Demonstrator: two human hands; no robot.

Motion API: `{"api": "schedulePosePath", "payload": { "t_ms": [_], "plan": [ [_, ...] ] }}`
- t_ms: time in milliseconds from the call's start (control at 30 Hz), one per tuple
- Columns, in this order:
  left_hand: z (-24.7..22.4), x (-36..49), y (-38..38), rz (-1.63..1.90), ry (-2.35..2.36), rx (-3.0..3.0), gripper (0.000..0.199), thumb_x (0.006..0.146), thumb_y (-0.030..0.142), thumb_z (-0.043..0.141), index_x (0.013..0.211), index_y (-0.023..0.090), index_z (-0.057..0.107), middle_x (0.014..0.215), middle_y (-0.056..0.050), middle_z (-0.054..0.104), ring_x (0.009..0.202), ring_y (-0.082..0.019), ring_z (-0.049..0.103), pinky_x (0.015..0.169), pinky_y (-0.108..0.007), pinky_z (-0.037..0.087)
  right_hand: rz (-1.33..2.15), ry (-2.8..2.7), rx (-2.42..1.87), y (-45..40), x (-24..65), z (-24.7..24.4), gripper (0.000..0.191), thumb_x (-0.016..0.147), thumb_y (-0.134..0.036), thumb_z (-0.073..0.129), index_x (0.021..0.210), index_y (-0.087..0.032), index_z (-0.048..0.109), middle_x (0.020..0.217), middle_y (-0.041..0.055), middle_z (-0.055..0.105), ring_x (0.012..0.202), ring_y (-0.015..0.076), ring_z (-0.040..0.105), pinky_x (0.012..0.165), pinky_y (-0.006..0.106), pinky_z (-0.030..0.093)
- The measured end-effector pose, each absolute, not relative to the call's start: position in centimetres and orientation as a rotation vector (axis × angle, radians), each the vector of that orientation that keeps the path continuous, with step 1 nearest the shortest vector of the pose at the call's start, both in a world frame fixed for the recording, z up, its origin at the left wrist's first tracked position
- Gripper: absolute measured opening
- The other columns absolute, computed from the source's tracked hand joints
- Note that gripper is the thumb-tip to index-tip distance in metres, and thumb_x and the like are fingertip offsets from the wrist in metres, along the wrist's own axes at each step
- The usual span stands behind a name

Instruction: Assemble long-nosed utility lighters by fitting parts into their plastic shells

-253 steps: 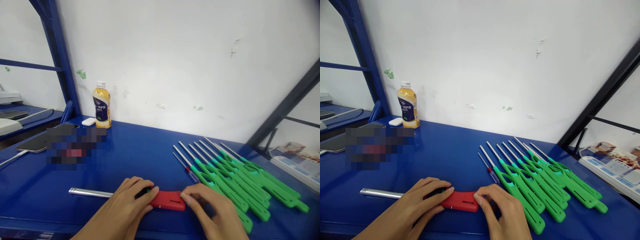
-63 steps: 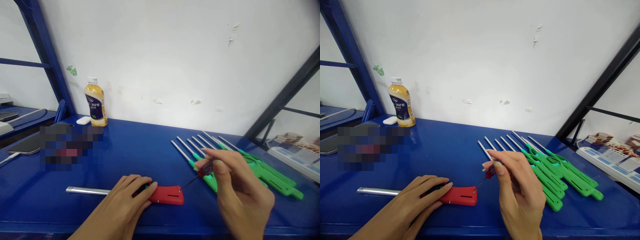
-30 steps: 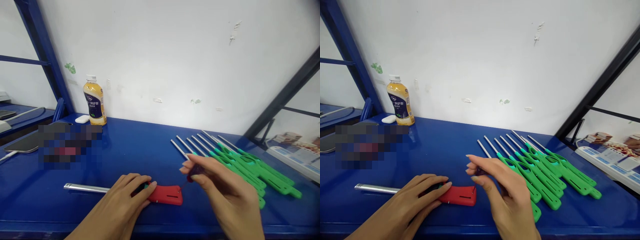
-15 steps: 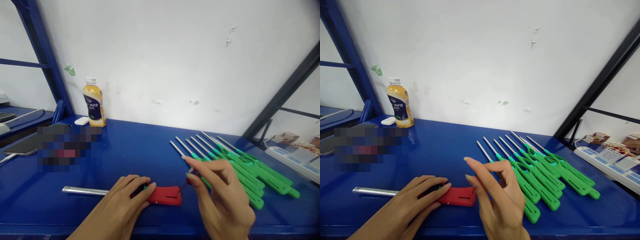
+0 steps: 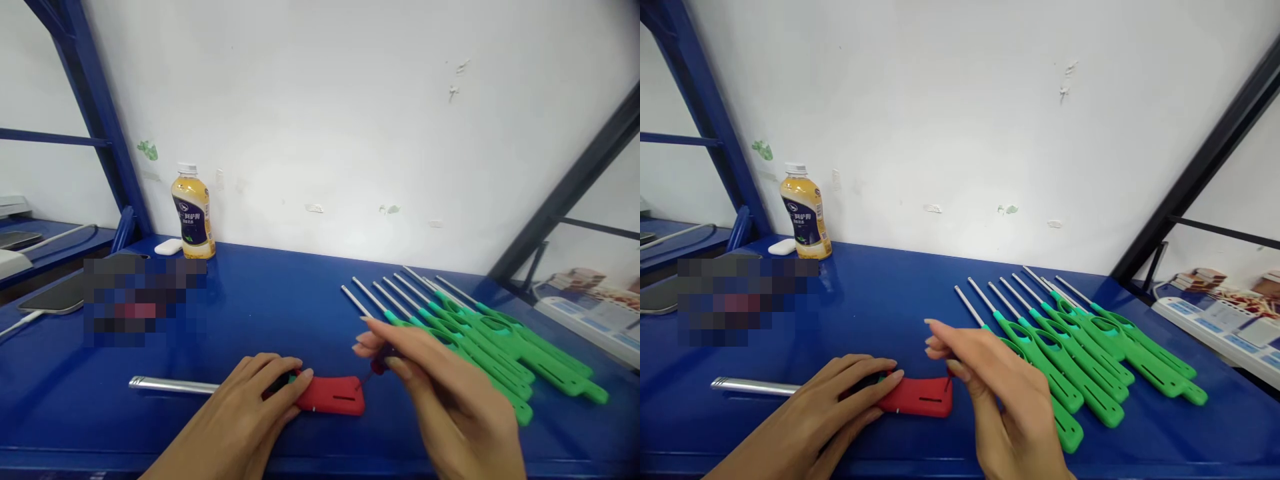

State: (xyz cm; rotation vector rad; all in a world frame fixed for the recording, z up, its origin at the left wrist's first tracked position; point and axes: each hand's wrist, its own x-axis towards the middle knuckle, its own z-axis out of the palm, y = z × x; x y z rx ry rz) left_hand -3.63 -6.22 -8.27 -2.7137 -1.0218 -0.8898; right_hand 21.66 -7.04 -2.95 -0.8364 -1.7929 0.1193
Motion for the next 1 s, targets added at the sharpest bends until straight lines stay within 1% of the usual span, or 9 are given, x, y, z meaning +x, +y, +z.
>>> {"api": "schedulePosePath", "payload": {
  "t_ms": [67,133,300,500,667,733,833,900,1000],
  "plan": [
    [-8.3,-3.7,-6.2,-0.896,-1.015,-2.697,0.041,0.105,0.007,0.049,0.138,0.023,0.067,0.132,-0.01,0.079,0.11,-0.03,0.079,0.087,-0.047,0.073,-0.045,-1.708,-0.849,-6.8,21.7,-3.0,0.041,0.102,-0.011,0.071,0.135,-0.035,0.078,0.091,-0.0006,0.074,0.078,0.0163,0.071,0.068,0.027,0.061],
    [-8.4,-3.8,-6.3,-0.903,-1.011,-2.689,0.041,0.105,0.008,0.049,0.138,0.023,0.067,0.132,-0.009,0.079,0.11,-0.029,0.079,0.087,-0.047,0.073,-0.158,-1.654,-0.887,-6.6,21.9,-3.0,0.035,0.102,-0.015,0.074,0.13,-0.034,0.082,0.086,-0.0002,0.067,0.076,0.0155,0.066,0.064,0.026,0.058],
    [-8.4,-4.1,-6.4,-0.866,-1.043,-2.701,0.041,0.105,0.009,0.051,0.139,0.025,0.068,0.134,-0.007,0.079,0.113,-0.029,0.079,0.09,-0.045,0.072,0.162,-1.747,-0.906,-6.6,22.6,-3.3,0.041,0.113,-0.014,0.054,0.142,-0.038,0.072,0.125,0.002,0.078,0.109,0.0165,0.076,0.084,0.026,0.064],
    [-8.4,-3.8,-6.3,-0.852,-1.045,-2.713,0.042,0.105,0.01,0.051,0.141,0.025,0.069,0.135,-0.008,0.078,0.114,-0.029,0.078,0.091,-0.045,0.072,-0.021,-1.682,-0.861,-6.1,21.6,-3.9,0.034,0.101,-0.015,0.077,0.13,-0.034,0.076,0.088,-0.0028,0.061,0.08,0.0134,0.064,0.074,0.026,0.058],
    [-8.5,-4.0,-6.5,-0.82,-1.081,-2.744,0.045,0.107,0.011,0.051,0.146,0.027,0.066,0.139,-0.007,0.076,0.119,-0.029,0.077,0.094,-0.046,0.072,-0.002,-1.795,-0.939,-7.4,21.8,-2.9,0.036,0.11,-0.012,0.06,0.134,-0.034,0.075,0.127,0.0031,0.076,0.111,0.0172,0.075,0.094,0.028,0.062],
    [-8.5,-4.1,-6.5,-0.806,-1.081,-2.748,0.046,0.107,0.011,0.051,0.147,0.028,0.065,0.14,-0.007,0.075,0.12,-0.029,0.076,0.094,-0.046,0.072,0.074,-1.791,-0.888,-7.5,21.9,-2.9,0.036,0.107,-0.011,0.064,0.133,-0.034,0.075,0.113,0.0006,0.079,0.099,0.0158,0.076,0.087,0.027,0.063],
    [-8.4,-4.1,-6.4,-0.823,-1.06,-2.717,0.044,0.107,0.01,0.05,0.144,0.025,0.067,0.137,-0.009,0.077,0.117,-0.029,0.078,0.092,-0.046,0.072,-0.127,-1.656,-0.832,-7.0,21.8,-3.3,0.034,0.097,-0.009,0.079,0.123,-0.031,0.079,0.086,-0.0025,0.067,0.075,0.0129,0.066,0.069,0.024,0.058],
    [-8.3,-4.0,-6.3,-0.838,-1.05,-2.695,0.042,0.107,0.011,0.05,0.142,0.025,0.068,0.134,-0.009,0.079,0.114,-0.028,0.079,0.091,-0.045,0.072,-0.217,-1.66,-0.873,-6.7,21.8,-3.4,0.032,0.099,-0.011,0.077,0.125,-0.03,0.08,0.09,-0.0001,0.067,0.078,0.0139,0.067,0.072,0.025,0.059],
    [-8.1,-3.8,-6.1,-0.848,-1.037,-2.685,0.042,0.106,0.011,0.05,0.141,0.025,0.069,0.133,-0.008,0.08,0.113,-0.027,0.08,0.091,-0.043,0.072,-0.036,-1.747,-0.9,-6.9,22.0,-3.5,0.037,0.11,-0.013,0.058,0.136,-0.031,0.077,0.112,0.0043,0.078,0.1,0.0178,0.076,0.088,0.029,0.064]
  ]
}}
